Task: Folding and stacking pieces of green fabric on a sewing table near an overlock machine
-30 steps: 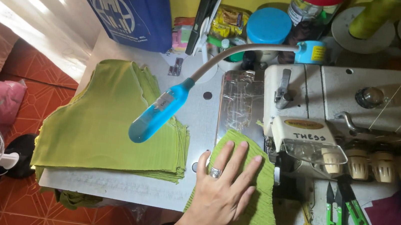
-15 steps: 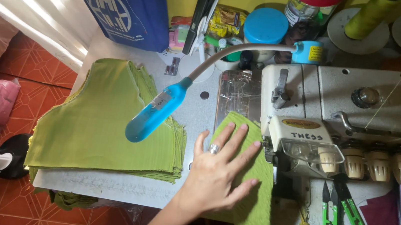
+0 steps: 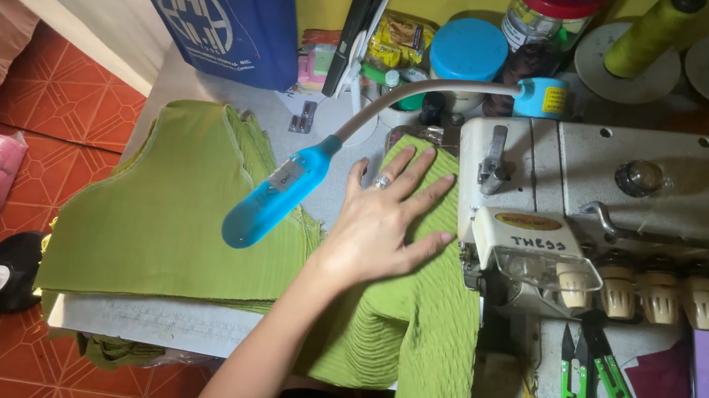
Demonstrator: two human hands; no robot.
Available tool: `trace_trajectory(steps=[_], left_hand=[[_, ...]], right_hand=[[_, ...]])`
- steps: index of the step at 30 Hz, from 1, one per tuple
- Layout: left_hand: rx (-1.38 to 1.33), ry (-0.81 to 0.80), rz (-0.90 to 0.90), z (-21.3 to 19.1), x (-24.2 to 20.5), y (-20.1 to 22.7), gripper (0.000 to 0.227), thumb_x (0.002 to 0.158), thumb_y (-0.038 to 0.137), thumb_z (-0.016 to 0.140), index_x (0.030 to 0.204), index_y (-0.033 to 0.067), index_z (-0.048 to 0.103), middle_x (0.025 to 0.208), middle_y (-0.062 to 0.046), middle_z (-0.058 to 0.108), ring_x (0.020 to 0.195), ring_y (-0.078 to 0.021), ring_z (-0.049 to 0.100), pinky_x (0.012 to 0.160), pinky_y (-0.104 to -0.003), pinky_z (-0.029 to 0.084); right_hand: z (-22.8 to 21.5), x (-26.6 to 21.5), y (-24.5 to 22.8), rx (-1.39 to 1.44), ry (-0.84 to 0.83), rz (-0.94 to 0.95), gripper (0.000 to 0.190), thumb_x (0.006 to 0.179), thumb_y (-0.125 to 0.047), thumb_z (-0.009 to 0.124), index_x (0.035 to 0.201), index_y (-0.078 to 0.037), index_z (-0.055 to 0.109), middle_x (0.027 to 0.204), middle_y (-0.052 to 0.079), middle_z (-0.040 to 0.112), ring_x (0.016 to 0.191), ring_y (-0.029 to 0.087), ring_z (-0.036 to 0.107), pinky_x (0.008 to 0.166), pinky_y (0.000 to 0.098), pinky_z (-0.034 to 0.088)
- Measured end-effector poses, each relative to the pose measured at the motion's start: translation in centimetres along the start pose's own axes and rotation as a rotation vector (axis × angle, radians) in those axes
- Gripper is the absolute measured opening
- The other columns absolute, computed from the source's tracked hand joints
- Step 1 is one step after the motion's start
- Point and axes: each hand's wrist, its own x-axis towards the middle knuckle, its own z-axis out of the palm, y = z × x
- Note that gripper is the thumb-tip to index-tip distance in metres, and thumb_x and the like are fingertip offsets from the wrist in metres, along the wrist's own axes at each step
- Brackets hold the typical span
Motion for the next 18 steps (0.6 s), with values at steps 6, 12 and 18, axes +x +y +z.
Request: trace_trajectory(steps=[6, 12, 18], left_hand=[[0.020, -0.026, -0.026, 1.1, 2.1, -2.6, 0.054, 0.079, 0.048, 0.038, 0.123, 0.0164, 0.042, 0.133, -0.012, 0.031, 0.123, -0.0298, 0.028, 0.086, -0.055, 0.023], [-0.026, 0.044, -0.048, 2.4, 4.0, -4.8, 0.050, 0.079, 0.048, 0.041, 0.116, 0.0153, 0.049, 0.115, -0.011, 0.046, 0.102, -0.0312, 0.046, 0.081, -0.045, 0.036], [0.026, 0.316, -0.127, 4.4, 5.5, -6.5, 0.026, 0.078, 0.038, 0.051, 0.090, 0.0154, 0.059, 0.080, -0.001, 0.060, 0.080, -0.0214, 0.055, 0.069, -0.042, 0.034]], right_hand=[[1.0, 1.2, -1.1, -0.042, 0.185, -0.008, 0.051, 0.061, -0.016, 0.073, 0.043, -0.011, 0.026, 0.042, -0.004, 0.020, 0.035, 0.009, 0.020, 0.032, 0.0260, 0.018], [2.1, 2.5, -4.3, 0.014, 0.397, 0.091, 0.036, 0.067, -0.016, 0.068, 0.043, -0.008, 0.042, 0.044, -0.005, 0.029, 0.042, 0.007, 0.026, 0.039, 0.0219, 0.019], [3.1, 3.5, -4.0, 0.193, 0.674, 0.200, 0.019, 0.066, -0.003, 0.066, 0.083, 0.004, 0.064, 0.076, 0.015, 0.064, 0.067, 0.016, 0.056, 0.066, 0.0215, 0.042]])
